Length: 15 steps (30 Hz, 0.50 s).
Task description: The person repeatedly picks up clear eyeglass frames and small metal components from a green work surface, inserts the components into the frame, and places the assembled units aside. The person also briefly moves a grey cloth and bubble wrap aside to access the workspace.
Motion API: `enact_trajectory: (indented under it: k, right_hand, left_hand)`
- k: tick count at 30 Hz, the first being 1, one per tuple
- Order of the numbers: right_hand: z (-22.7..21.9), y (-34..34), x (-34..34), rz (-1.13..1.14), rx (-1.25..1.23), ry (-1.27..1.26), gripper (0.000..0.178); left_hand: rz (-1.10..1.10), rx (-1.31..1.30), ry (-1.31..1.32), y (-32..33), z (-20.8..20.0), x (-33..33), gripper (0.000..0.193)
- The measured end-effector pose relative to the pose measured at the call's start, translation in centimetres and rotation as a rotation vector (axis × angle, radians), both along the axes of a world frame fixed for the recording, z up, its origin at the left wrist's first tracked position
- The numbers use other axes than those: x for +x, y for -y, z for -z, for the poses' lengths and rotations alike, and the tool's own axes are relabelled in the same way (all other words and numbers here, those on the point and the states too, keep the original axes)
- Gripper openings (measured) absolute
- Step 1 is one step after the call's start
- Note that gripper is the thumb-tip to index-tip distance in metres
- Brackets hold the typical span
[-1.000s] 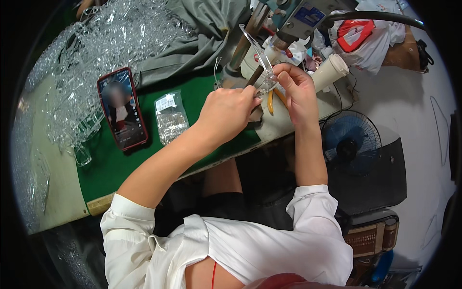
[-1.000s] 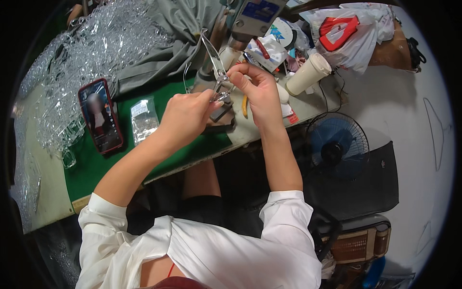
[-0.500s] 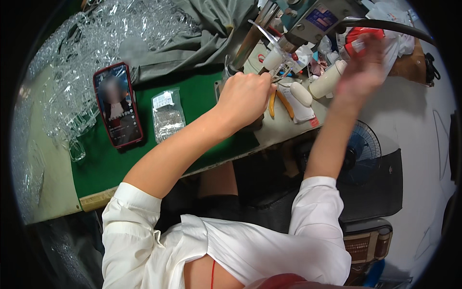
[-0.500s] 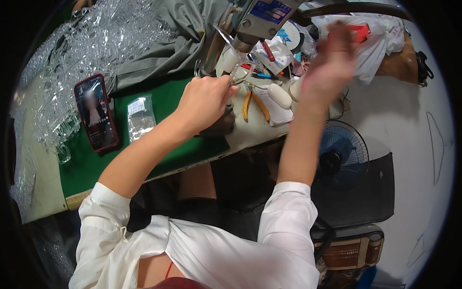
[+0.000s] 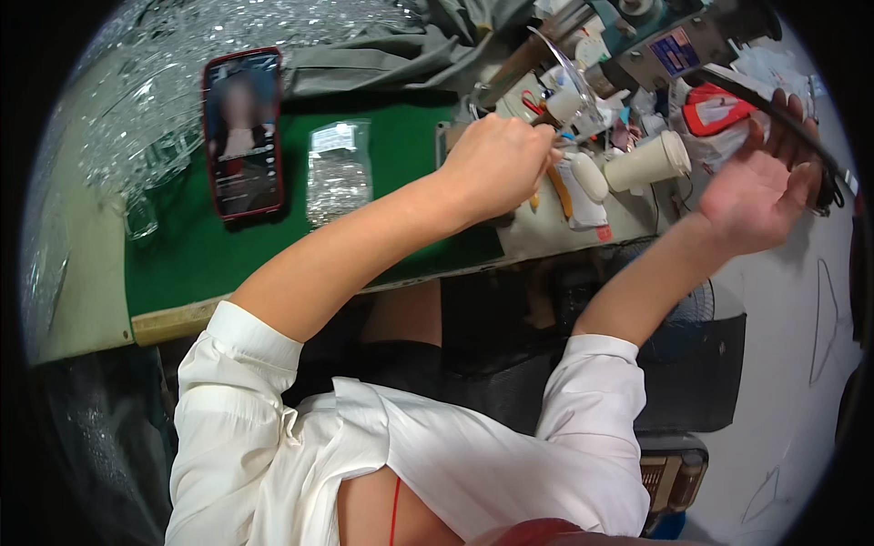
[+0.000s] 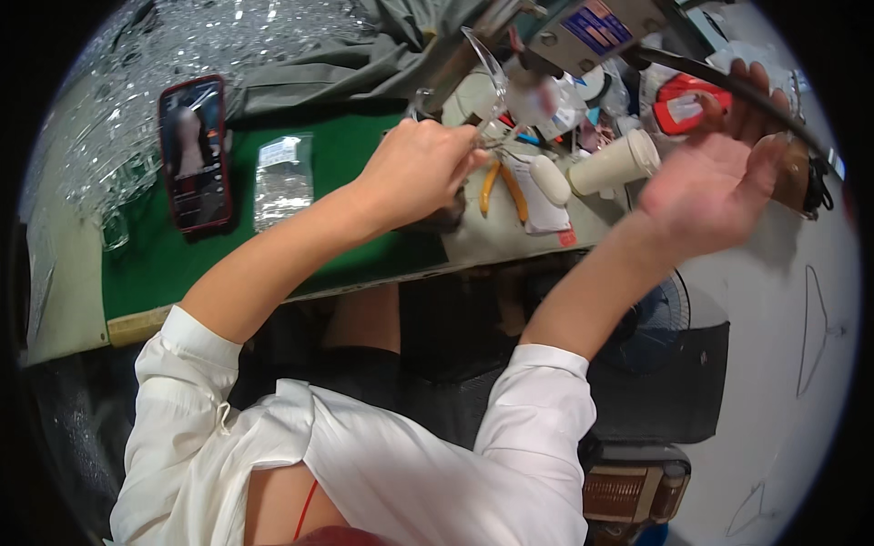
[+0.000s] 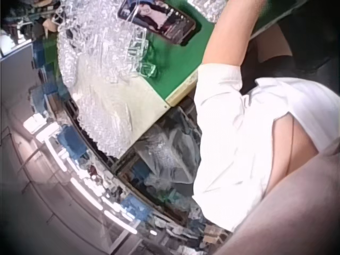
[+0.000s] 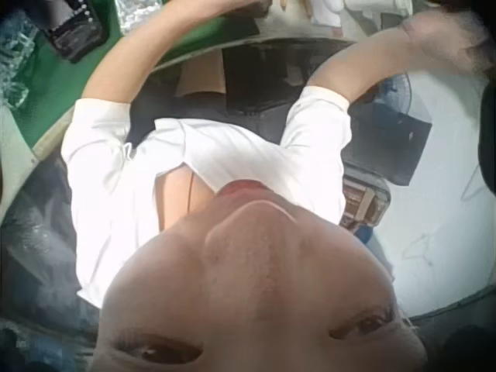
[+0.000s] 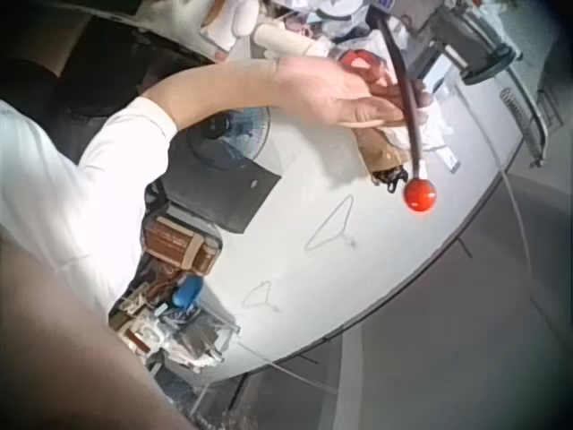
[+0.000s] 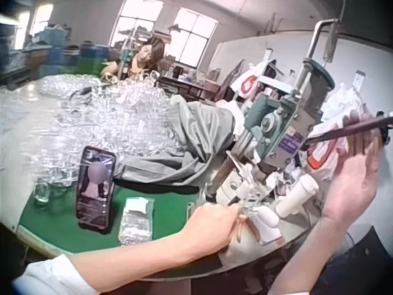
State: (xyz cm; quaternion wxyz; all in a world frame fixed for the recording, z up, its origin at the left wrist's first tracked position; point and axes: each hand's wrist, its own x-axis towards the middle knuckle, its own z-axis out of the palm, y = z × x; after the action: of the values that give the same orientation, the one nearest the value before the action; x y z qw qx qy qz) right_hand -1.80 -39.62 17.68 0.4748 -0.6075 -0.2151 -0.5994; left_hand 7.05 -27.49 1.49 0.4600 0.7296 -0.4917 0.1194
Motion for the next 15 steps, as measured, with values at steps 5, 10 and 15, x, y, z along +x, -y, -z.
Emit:
enact_trajectory:
  k: [5, 10, 15]
  right_hand:
    - [6.1, 0.4, 0.0, 0.213, 0.037, -0.004, 0.032]
    - [22.8, -1.6, -3.5, 0.318, 0.116, -0.480, 0.034]
    - [25.0, -5.1, -2.5, 0.201, 0.163, -0.623, 0.028]
  left_hand:
    - [0.256, -0.261, -0.250, -12.9, 1.0, -2.1, 0.016]
    - [0.237, -0.471, -0.652, -38.1, 2.1, -4.0, 0.018]
    - [-0.408, -0.490, -0.689, -57.7, 2.4, -8.2, 0.033]
